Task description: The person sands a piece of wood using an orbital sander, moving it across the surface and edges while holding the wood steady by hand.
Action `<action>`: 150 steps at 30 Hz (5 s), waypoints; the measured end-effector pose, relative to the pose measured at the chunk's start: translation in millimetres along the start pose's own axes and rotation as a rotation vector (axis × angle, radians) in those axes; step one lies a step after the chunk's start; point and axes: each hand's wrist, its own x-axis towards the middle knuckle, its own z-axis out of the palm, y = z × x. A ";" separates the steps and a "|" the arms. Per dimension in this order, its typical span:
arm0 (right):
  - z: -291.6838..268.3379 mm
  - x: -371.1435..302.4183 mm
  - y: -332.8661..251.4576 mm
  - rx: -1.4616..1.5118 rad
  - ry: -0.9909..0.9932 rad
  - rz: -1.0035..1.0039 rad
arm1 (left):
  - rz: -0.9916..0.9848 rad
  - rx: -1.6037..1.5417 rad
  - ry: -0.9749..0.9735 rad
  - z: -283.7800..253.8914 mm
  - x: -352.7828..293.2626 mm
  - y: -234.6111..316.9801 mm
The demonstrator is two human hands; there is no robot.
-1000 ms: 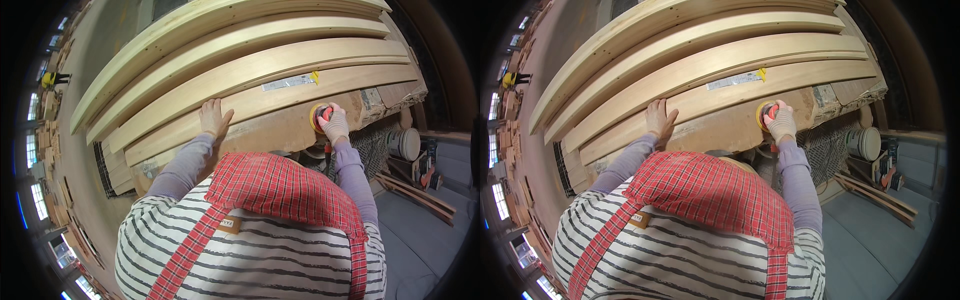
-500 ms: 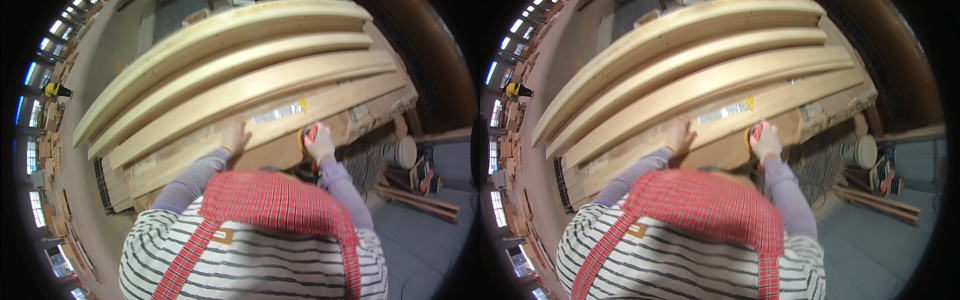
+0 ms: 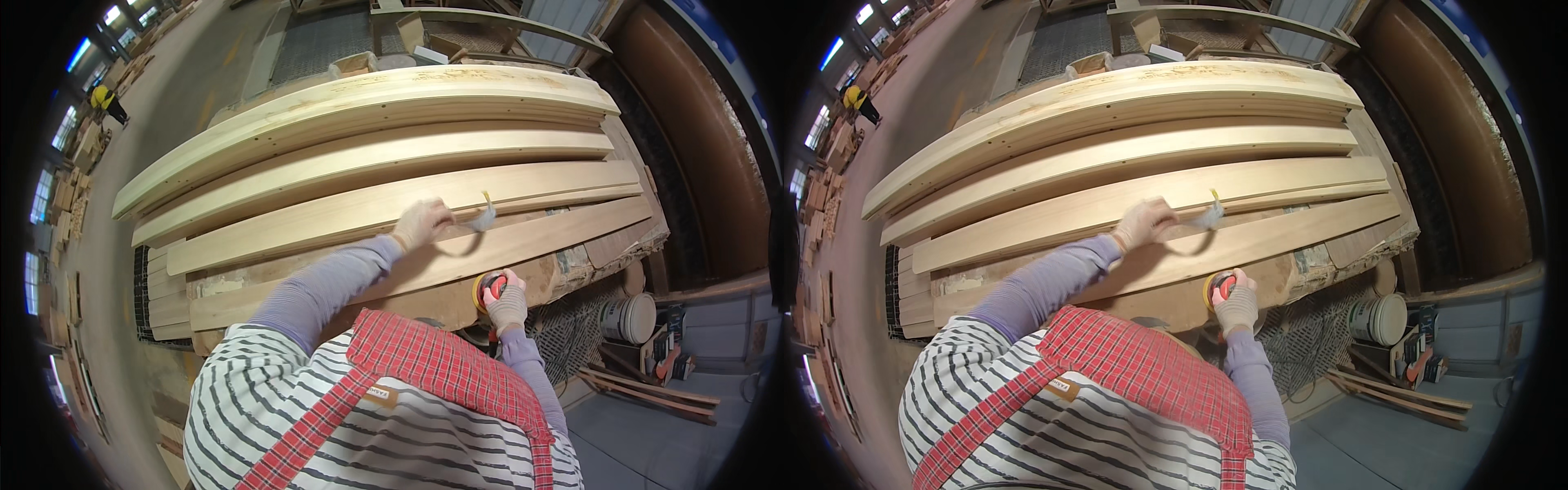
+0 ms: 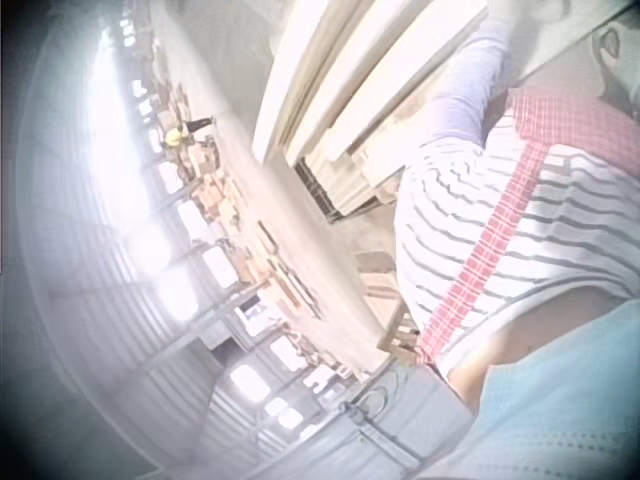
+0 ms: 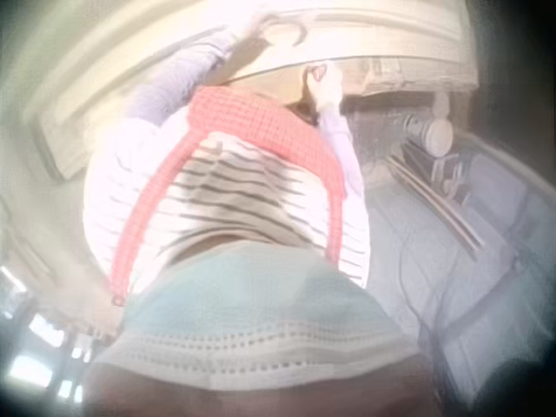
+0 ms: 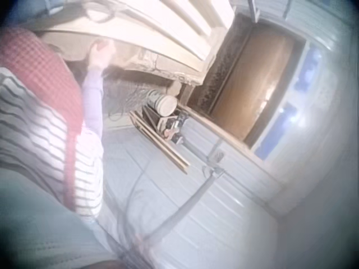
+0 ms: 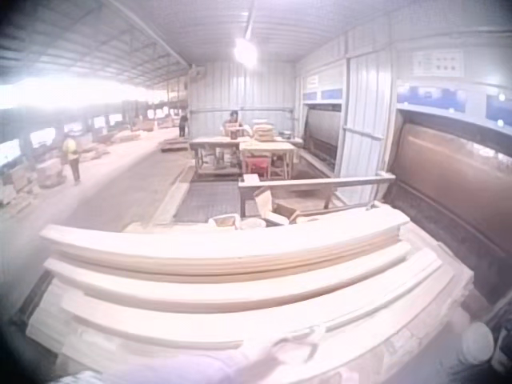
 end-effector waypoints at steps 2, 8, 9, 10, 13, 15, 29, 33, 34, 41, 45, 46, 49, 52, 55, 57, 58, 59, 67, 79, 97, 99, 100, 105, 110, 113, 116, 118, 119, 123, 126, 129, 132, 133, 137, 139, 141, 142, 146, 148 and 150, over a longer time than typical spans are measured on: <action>2.1 1.4 2.1 -0.005 0.013 -0.004 | 0.089 0.133 0.155 -50.6 25.7 -13.5; 3.9 -1.5 -8.3 0.053 0.058 0.036 | 0.092 0.623 0.314 -169.8 18.0 -126.5; 4.2 -2.1 -9.5 0.051 0.064 0.044 | 0.060 0.666 0.265 -177.0 7.7 -144.7; 6.9 -3.0 -8.1 0.090 0.093 0.047 | 0.002 0.705 0.237 -180.2 -1.9 -160.8; 8.3 -2.8 -7.9 0.078 0.122 0.054 | -0.149 0.745 0.222 -184.7 -20.8 -190.7; 6.5 -3.6 -13.6 0.079 0.134 0.074 | -0.297 0.769 0.222 -186.9 -25.9 -195.2; 32.5 -0.9 5.2 0.075 0.170 0.131 | -0.060 0.101 -0.268 -22.3 -101.3 -46.9; 7.8 -8.4 1.5 0.135 0.114 0.000 | -0.158 0.285 -0.597 32.1 -124.2 2.4; 15.3 -1.8 19.5 0.123 0.163 0.030 | -0.207 0.246 -0.595 25.4 -112.2 9.2; -10.3 -2.0 -23.7 0.138 0.165 -0.142 | -0.229 0.118 -0.489 38.7 -124.8 -2.7; 16.5 6.6 -72.5 0.056 -0.134 -0.371 | -0.220 0.276 -0.368 51.8 -211.8 -37.8; 19.0 5.2 -75.4 -0.003 -0.190 -0.405 | -0.238 0.260 -0.404 28.7 -227.5 -31.6; 18.1 -10.7 -83.2 -0.113 -0.359 -0.466 | -0.403 0.260 -0.517 -47.4 -247.5 3.2; 9.4 13.7 -35.2 -0.042 -0.274 -0.436 | -0.408 0.350 -0.534 -44.2 -259.5 -0.2; -26.1 71.5 35.0 -0.045 -0.143 -0.320 | -0.474 0.395 -0.516 -25.7 -257.1 4.4; -58.0 108.0 82.2 -0.069 -0.010 -0.278 | -0.499 0.453 -0.532 -13.7 -225.2 28.6; -67.3 131.2 115.7 -0.032 0.018 -0.253 | -0.497 0.454 -0.546 -1.1 -206.8 38.2; -81.2 149.7 136.1 -0.012 0.032 -0.219 | -0.504 0.456 -0.554 13.4 -190.1 44.5; -136.7 267.6 264.9 -0.163 0.230 0.185 | -0.305 0.352 -0.458 147.2 -44.0 86.9; -66.9 123.7 65.6 -0.198 -0.150 -0.308 | -0.262 0.286 -0.430 136.6 -50.2 73.0; -12.6 58.4 -34.1 -0.109 -0.290 -0.194 | -0.278 0.368 -0.352 38.1 -221.5 21.2; -21.5 51.2 -40.6 -0.145 -0.290 -0.188 | -0.245 0.381 -0.325 60.8 -201.6 23.6; -31.3 54.8 -37.1 -0.161 -0.334 -0.167 | -0.237 0.399 -0.331 74.0 -190.6 31.4; -65.5 116.6 54.9 -0.086 -0.166 -0.088 | -0.232 0.309 -0.469 125.0 -85.0 74.9; -124.7 183.5 115.9 -0.142 -0.127 0.072 | -0.328 0.370 -0.464 163.6 -32.4 113.4; -136.1 247.8 175.8 -0.118 -0.027 0.042 | -0.285 0.362 -0.440 169.9 -32.4 108.5; -168.7 289.5 191.6 -0.149 0.033 0.151 | -0.311 0.371 -0.466 172.1 -36.8 108.9; -180.0 311.3 220.2 -0.144 0.104 0.218 | -0.300 0.390 -0.492 170.3 -31.8 112.4; -184.9 317.4 223.5 -0.141 0.138 0.243 | -0.306 0.383 -0.488 172.5 -31.3 111.3; -176.5 305.3 199.7 -0.185 0.084 0.285 | -0.271 0.361 -0.443 173.4 -33.3 108.1; -153.5 272.2 175.5 -0.143 0.044 0.170 | -0.283 0.370 -0.462 170.2 -27.0 112.4; -123.8 226.8 110.3 -0.193 -0.105 0.117 | -0.256 0.378 -0.430 175.2 -28.6 108.0; -88.5 173.1 76.4 0.054 -0.257 0.105 | -0.235 0.376 -0.439 174.7 -30.4 102.9; -98.9 144.9 49.6 -0.124 -0.308 -0.003 | -0.247 0.336 -0.450 161.2 -34.2 112.1; -96.3 110.6 46.1 -0.153 -0.383 -0.042 | -0.192 0.349 -0.393 152.6 -86.7 103.5; -100.6 120.3 81.3 -0.084 -0.239 -0.057 | -0.172 0.361 -0.370 153.4 -94.8 101.3; -120.1 150.1 115.8 -0.110 -0.171 0.039 | -0.158 0.318 -0.371 152.2 -95.7 102.1; -130.9 164.4 128.8 -0.122 -0.120 0.075 | -0.198 0.324 -0.413 147.7 -95.4 106.2; -169.4 221.7 189.6 -0.119 0.062 0.247 | -0.242 0.287 -0.493 143.2 -88.9 110.3; -183.1 249.4 222.2 -0.129 0.116 0.339 | -0.212 0.309 -0.473 148.1 -84.6 109.5; -190.7 261.1 220.9 -0.161 0.089 0.428 | -0.180 0.331 -0.443 152.2 -81.3 107.6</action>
